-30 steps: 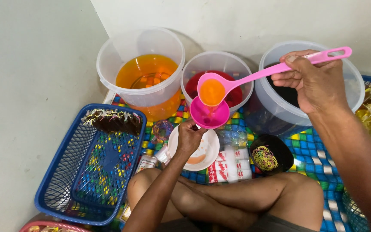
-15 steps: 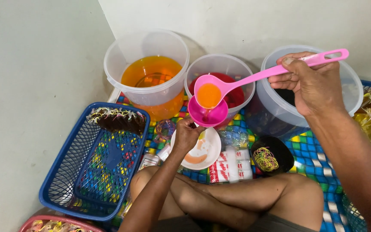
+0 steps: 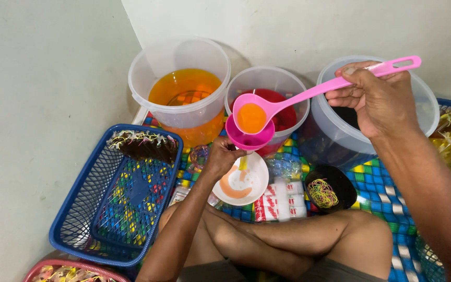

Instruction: Filling small plastic bags with colored syrup using a ladle and funnel, then sealing them with rubber bands.

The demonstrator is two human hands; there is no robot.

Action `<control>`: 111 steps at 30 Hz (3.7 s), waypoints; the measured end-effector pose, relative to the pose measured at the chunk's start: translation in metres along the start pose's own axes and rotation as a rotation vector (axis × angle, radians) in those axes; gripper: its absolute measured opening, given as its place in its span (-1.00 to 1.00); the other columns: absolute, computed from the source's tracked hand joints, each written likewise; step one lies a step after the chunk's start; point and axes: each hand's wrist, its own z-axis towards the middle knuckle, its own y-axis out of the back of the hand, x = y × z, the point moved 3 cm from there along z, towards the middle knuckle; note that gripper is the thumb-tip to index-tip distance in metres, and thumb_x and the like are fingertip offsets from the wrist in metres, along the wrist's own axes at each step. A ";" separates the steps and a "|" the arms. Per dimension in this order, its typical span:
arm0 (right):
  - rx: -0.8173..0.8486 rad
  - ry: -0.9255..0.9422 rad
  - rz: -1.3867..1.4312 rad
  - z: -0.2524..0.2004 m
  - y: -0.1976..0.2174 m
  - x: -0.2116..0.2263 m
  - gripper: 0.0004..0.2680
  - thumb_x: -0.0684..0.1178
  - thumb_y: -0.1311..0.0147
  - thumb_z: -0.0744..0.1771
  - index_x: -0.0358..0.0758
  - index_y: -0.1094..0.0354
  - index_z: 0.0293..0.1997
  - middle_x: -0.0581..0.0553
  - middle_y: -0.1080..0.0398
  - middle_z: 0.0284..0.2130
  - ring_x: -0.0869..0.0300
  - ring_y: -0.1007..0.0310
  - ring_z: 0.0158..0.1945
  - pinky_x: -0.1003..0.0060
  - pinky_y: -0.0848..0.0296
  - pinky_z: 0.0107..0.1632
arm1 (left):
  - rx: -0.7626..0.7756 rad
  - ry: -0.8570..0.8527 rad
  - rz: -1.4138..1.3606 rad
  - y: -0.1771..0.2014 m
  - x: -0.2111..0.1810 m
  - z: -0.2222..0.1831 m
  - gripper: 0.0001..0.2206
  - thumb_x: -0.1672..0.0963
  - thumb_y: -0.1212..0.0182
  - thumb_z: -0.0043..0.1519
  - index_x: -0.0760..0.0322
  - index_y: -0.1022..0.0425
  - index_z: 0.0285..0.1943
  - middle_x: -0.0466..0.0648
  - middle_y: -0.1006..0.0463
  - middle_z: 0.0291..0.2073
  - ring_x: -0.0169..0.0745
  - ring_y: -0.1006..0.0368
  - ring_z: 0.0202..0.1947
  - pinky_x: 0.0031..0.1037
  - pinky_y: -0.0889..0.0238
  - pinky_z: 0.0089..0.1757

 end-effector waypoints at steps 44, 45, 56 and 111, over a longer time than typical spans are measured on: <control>-0.019 0.001 -0.017 0.003 -0.003 -0.003 -0.90 -0.16 -0.17 0.34 -0.37 -0.49 -0.14 -0.18 -0.52 -0.47 0.23 -0.57 -0.54 0.53 -0.67 -0.41 | 0.000 0.040 0.038 -0.001 0.004 0.006 -0.84 0.26 -0.50 0.01 0.30 -0.68 -0.26 -0.06 -0.69 -0.40 -0.40 -0.52 -0.46 -0.59 -0.47 -0.38; -0.034 -0.013 -0.036 0.004 -0.002 -0.003 -0.90 -0.16 -0.15 0.35 -0.39 -0.49 -0.14 -0.16 -0.51 -0.49 0.23 -0.56 -0.55 0.54 -0.67 -0.42 | 0.001 0.032 0.036 -0.001 0.006 0.006 -0.87 0.27 -0.51 0.01 0.33 -0.68 -0.30 -0.08 -0.65 -0.46 -0.43 -0.46 -0.51 -0.61 -0.41 -0.43; -0.048 -0.079 -0.063 0.012 -0.008 -0.014 -0.91 -0.17 -0.15 0.34 -0.40 -0.49 -0.16 -0.18 -0.50 -0.51 0.22 -0.55 -0.56 0.55 -0.63 -0.45 | 0.008 0.041 -0.043 0.003 0.015 0.002 -0.79 0.30 -0.48 0.01 0.29 -0.69 -0.20 -0.07 -0.70 -0.35 -0.40 -0.53 -0.40 -0.60 -0.48 -0.33; 0.471 0.811 -0.386 0.134 -0.186 -0.186 -0.86 -0.30 -0.12 0.36 -0.33 -0.55 -0.02 -0.35 -0.56 -0.10 -0.19 -0.58 -0.02 0.02 -0.52 0.03 | -0.301 -0.131 -0.237 0.083 0.089 0.035 -0.81 0.31 -0.55 -0.03 0.41 -0.73 -0.26 0.12 -0.66 -0.40 -0.22 -0.50 -0.23 -0.33 -0.45 -0.16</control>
